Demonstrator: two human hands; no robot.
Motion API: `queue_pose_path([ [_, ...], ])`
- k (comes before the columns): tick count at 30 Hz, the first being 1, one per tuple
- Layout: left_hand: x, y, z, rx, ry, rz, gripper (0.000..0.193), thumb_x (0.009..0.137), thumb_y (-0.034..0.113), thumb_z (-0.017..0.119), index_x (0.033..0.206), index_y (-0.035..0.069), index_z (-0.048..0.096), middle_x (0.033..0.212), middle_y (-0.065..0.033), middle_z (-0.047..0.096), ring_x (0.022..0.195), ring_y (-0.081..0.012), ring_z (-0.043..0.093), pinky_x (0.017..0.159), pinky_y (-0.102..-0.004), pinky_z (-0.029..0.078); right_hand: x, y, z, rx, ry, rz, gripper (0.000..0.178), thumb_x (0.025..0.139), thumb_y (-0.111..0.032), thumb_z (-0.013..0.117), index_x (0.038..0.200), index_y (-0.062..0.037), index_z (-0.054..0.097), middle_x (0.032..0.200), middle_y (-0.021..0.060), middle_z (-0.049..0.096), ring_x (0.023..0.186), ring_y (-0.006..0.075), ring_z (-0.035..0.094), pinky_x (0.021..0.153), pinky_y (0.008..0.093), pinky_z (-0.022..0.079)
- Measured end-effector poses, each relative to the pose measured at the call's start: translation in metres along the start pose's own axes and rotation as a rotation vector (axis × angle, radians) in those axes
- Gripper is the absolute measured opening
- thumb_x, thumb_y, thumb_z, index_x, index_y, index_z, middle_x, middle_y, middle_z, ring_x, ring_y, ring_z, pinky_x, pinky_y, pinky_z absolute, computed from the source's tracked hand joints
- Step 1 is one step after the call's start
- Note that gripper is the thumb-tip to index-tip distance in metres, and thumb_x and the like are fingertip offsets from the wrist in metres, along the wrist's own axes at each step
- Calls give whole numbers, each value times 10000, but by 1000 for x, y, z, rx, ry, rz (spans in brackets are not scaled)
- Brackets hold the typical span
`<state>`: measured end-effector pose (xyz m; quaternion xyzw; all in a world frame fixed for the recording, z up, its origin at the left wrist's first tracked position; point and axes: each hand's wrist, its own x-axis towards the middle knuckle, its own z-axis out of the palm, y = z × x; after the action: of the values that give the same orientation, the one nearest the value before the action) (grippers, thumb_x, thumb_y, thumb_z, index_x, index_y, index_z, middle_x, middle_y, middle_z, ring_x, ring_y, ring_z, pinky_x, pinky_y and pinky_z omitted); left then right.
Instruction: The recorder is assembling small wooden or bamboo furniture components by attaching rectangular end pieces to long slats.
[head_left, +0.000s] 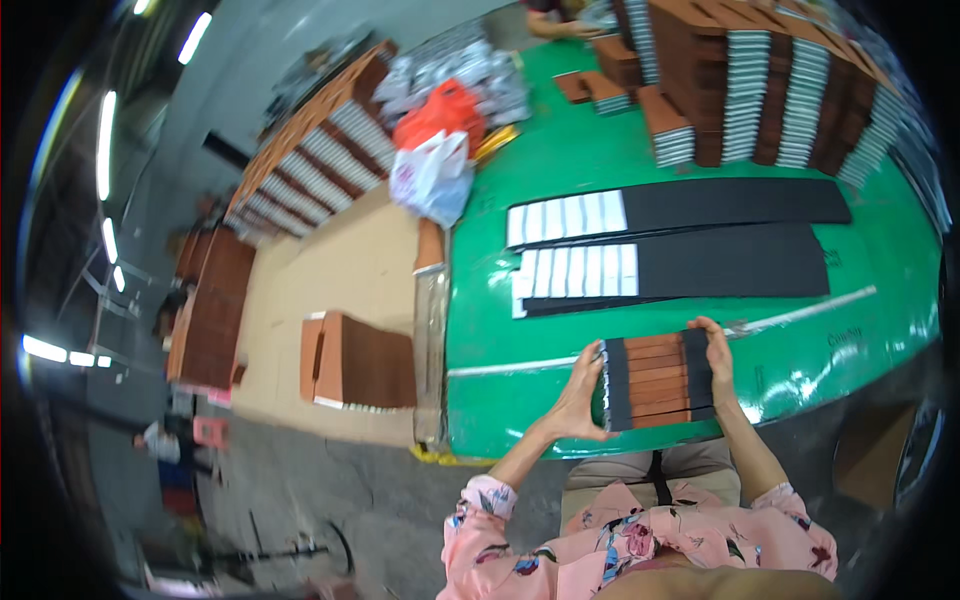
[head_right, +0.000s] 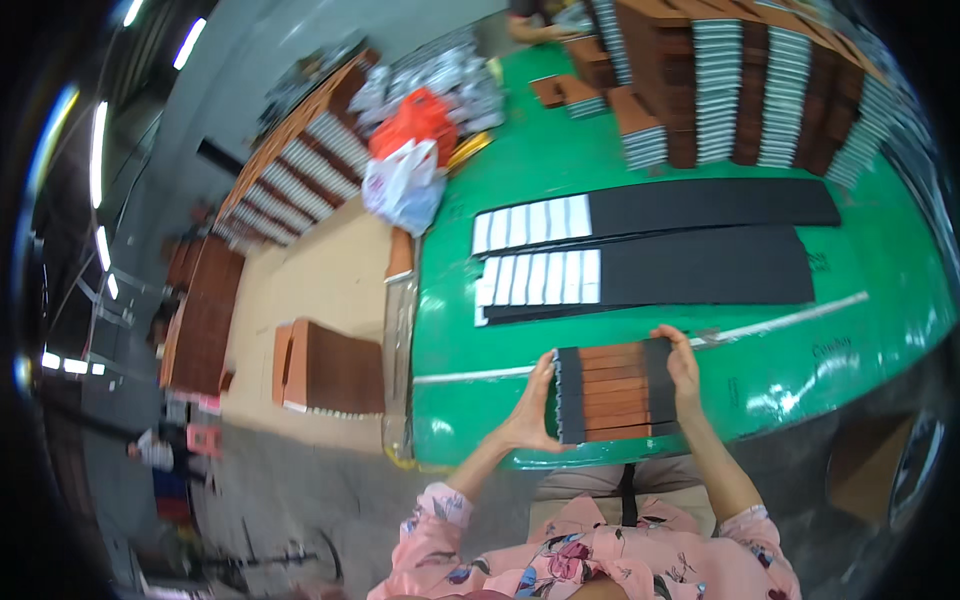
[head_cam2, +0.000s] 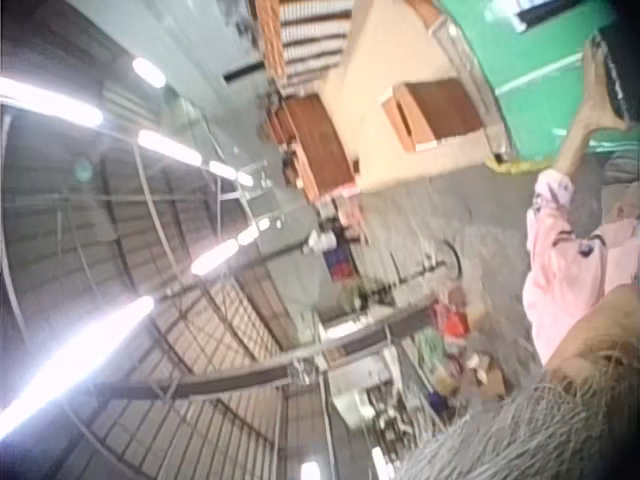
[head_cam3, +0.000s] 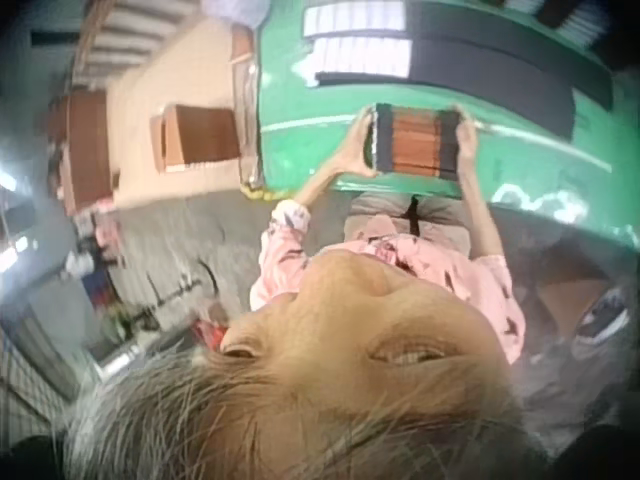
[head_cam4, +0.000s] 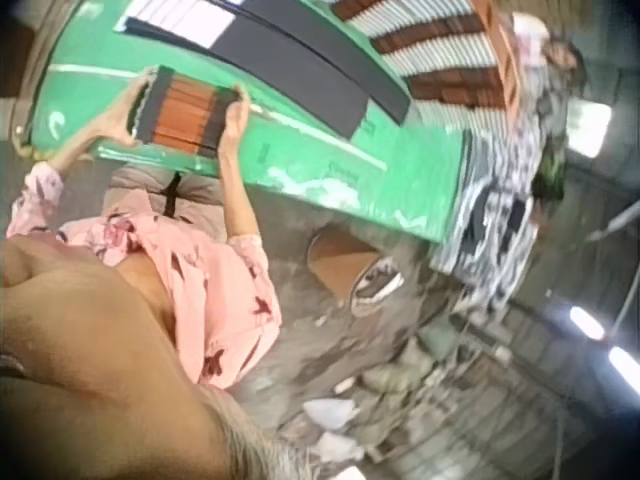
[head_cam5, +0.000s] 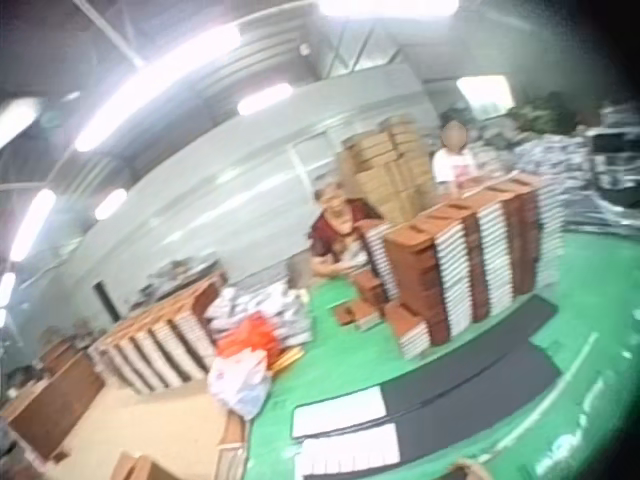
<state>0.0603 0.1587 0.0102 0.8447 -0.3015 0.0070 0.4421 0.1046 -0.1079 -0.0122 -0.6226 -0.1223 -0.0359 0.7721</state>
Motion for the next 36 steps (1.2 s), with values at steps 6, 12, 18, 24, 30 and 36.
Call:
queue_pose_path([
  [6, 1, 11, -5, -193, -71, -132, 1283, 461, 349, 812, 1440, 84, 26, 1444, -281, 95, 1353, -431, 116, 1089, -488, 177, -17, -36, 13, 271, 200, 269, 413, 932, -370, 458, 1179, -40, 465, 1097, 36, 515, 978, 108, 510, 861, 261, 411],
  [12, 18, 50, -45, -539, -217, -411, 1385, 485, 341, 834, 1427, 85, -148, 1447, -285, 139, 1369, -381, 131, 1093, -474, 170, -31, -91, 31, 381, 353, 793, 379, 939, -373, 439, 1196, -95, 466, 1048, 31, 530, 904, 111, 535, 837, 259, 426],
  [18, 11, 51, -46, -977, -250, -855, 1263, 537, 304, 771, 1456, 212, -91, 1490, -214, 76, 1382, -329, 128, 1110, -432, 138, -54, -106, 2, 486, 57, 773, 727, 893, -470, 499, 1414, -132, 121, 1348, 99, 342, 1238, 221, 341, 1016, 394, 290],
  [24, 25, 73, -40, -1051, -247, -935, 1208, 563, 305, 745, 1465, 210, -53, 1460, -170, 202, 1341, -314, 234, 1091, -418, 193, -75, -119, -17, 452, -187, 752, 1227, 636, -618, 713, 1454, -183, -90, 1496, 113, 35, 1361, 275, 149, 1075, 442, 191],
  [30, 43, 87, -37, -954, -328, -918, 1200, 595, 333, 744, 1462, 161, -67, 1495, -161, 121, 1377, -297, 153, 1105, -407, 151, -81, -119, -27, 409, -175, 739, 1218, 655, -560, 724, 1450, -131, -93, 1468, 153, 118, 1358, 273, 144, 1054, 442, 227],
  [36, 64, 83, -35, -942, -443, -957, 1177, 614, 386, 722, 1462, 152, -59, 1507, -159, 56, 1393, -300, 68, 1113, -418, 91, -98, -133, -23, 420, -84, 778, 928, 758, -401, 612, 1455, -131, 61, 1382, 124, 249, 1260, 255, 328, 992, 440, 352],
])
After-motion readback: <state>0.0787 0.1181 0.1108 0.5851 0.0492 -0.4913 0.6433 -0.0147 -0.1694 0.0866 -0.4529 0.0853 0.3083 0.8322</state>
